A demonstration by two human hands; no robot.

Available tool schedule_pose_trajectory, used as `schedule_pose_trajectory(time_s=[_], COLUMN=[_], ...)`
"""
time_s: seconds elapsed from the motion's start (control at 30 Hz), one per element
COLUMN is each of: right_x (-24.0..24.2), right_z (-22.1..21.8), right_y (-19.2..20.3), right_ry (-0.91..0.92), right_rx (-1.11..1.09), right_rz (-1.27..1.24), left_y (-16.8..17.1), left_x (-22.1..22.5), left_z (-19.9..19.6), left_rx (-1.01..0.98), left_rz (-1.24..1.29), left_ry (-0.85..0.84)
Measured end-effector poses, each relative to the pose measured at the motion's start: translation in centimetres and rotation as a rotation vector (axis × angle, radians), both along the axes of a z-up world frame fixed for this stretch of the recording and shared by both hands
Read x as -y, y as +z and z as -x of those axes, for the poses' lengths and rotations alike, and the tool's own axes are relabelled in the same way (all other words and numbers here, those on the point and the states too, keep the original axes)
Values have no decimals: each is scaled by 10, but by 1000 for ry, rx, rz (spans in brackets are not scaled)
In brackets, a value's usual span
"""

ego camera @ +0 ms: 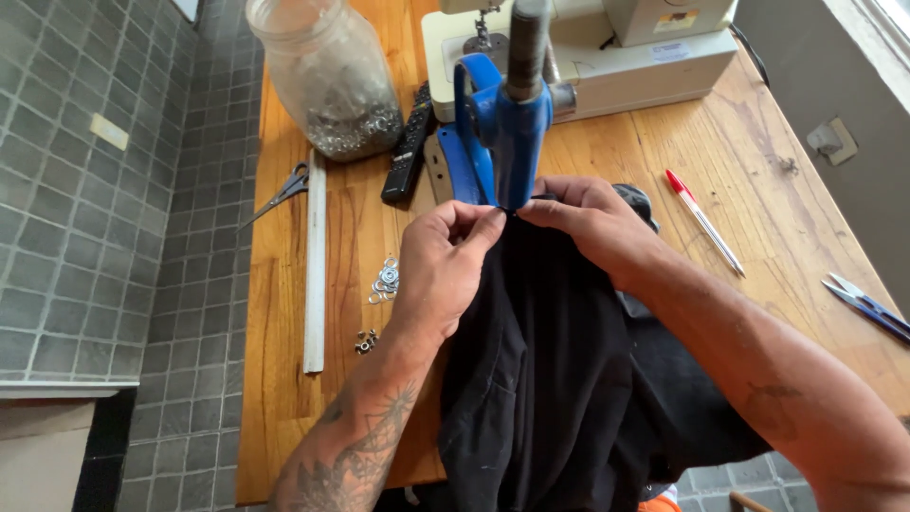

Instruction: Measuring and marking a black garment for fastener placement and preparing to use a manual press.

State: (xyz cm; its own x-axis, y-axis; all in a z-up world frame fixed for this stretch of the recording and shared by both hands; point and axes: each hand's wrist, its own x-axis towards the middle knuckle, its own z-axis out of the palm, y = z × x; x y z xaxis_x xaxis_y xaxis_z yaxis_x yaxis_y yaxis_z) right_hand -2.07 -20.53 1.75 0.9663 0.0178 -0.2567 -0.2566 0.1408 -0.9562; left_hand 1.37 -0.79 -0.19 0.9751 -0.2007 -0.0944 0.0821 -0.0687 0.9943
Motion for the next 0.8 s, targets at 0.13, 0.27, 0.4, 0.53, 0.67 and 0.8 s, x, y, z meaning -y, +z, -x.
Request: schedule_pose_trajectory(time_s=[0.13, 0.27, 0.4, 0.53, 0.67, 0.8], right_x=[1, -2, 0, 6, 10, 8], right_z=[-9, -14, -14, -12, -11, -13], right_y=[-15, -15, -9, -16, -24, -25], right_ry=[-15, -18, -16, 14, 34, 47], right_rx=[-59, -93, -110, -112, -86, -25], right_rz=[-42, -45, 23, 14, 11, -62], left_y=[-2, -9, -8, -8, 4, 5], left_x=[0, -1, -2, 1, 1, 0], left_z=[-3, -8, -11, -12, -12, -11], left_rx=[-30, -80, -149, -198, -263, -257], left_rz=[-15, 22, 52, 51, -18, 62], left_ry=[10, 0, -24, 1, 10, -5])
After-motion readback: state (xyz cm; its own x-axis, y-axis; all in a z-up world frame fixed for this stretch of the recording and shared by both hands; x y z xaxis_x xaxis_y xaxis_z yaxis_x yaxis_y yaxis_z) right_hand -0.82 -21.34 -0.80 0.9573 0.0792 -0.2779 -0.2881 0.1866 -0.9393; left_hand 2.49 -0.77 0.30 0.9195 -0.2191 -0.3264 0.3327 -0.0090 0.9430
